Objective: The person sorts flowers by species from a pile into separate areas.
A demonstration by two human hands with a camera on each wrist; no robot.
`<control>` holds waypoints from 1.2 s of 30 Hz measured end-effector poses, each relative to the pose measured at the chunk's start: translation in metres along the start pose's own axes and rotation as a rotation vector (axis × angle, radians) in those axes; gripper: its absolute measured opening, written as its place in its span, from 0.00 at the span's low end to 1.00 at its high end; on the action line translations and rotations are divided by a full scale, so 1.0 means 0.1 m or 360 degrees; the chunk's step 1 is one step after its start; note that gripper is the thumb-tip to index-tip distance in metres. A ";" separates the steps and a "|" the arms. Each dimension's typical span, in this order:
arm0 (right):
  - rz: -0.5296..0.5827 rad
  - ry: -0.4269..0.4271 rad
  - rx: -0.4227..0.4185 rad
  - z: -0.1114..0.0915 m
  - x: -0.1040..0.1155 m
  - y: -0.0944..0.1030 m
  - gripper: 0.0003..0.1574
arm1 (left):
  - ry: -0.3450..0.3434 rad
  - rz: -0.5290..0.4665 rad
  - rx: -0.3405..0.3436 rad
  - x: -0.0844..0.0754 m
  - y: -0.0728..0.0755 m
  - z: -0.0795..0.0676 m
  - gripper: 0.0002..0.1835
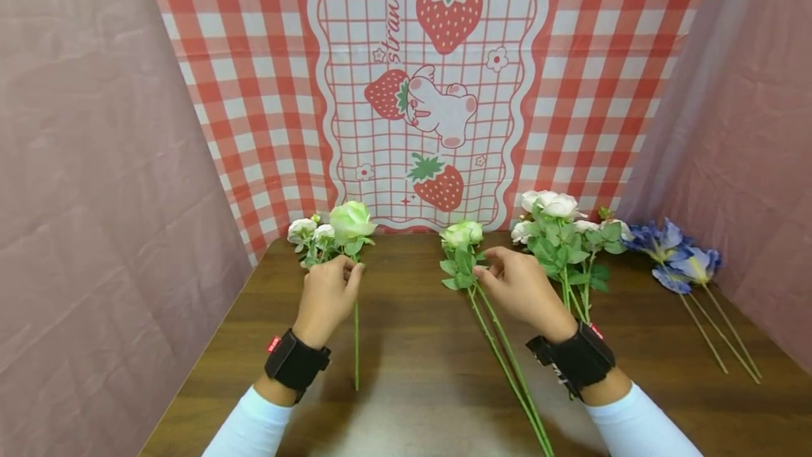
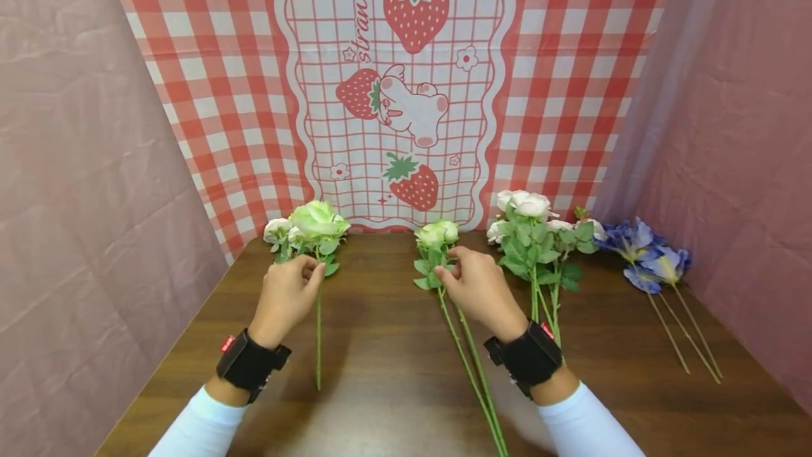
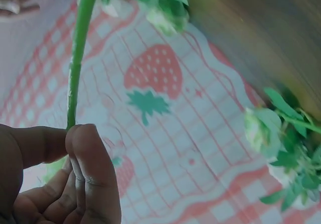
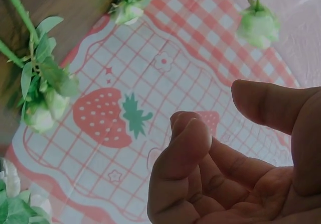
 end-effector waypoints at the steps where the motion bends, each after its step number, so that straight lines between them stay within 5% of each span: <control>1: 0.0008 0.0001 0.0008 0.00 0.02 -0.01 0.24 | -0.0022 -0.0014 0.0014 -0.04 -0.02 -0.01 0.08; 10: 0.0046 0.0053 0.0064 -0.02 0.16 -0.12 0.22 | -0.0141 -0.0116 0.0010 -0.27 -0.11 -0.08 0.07; 18: 0.0105 0.0169 0.0176 -0.10 0.35 -0.42 0.22 | -0.0182 -0.0279 0.0007 -0.43 -0.14 -0.13 0.07; 28: 0.0279 0.0309 0.0282 -0.20 0.56 -0.73 0.15 | 0.0045 -0.0938 0.0247 -0.61 -0.22 -0.19 0.07; 36: 0.0327 0.0393 0.0251 -0.25 0.65 -0.72 0.08 | 0.0075 -0.1043 0.0249 -0.65 -0.22 -0.21 0.08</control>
Point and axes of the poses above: each hand's wrist, its own z-axis towards the middle knuckle, its own y-axis out of the back of the hand, x = y × z, the point moved 5 cm from there along z, towards the middle knuckle, and after that the axes turned 5 degrees about x, right-handed, at the moved point
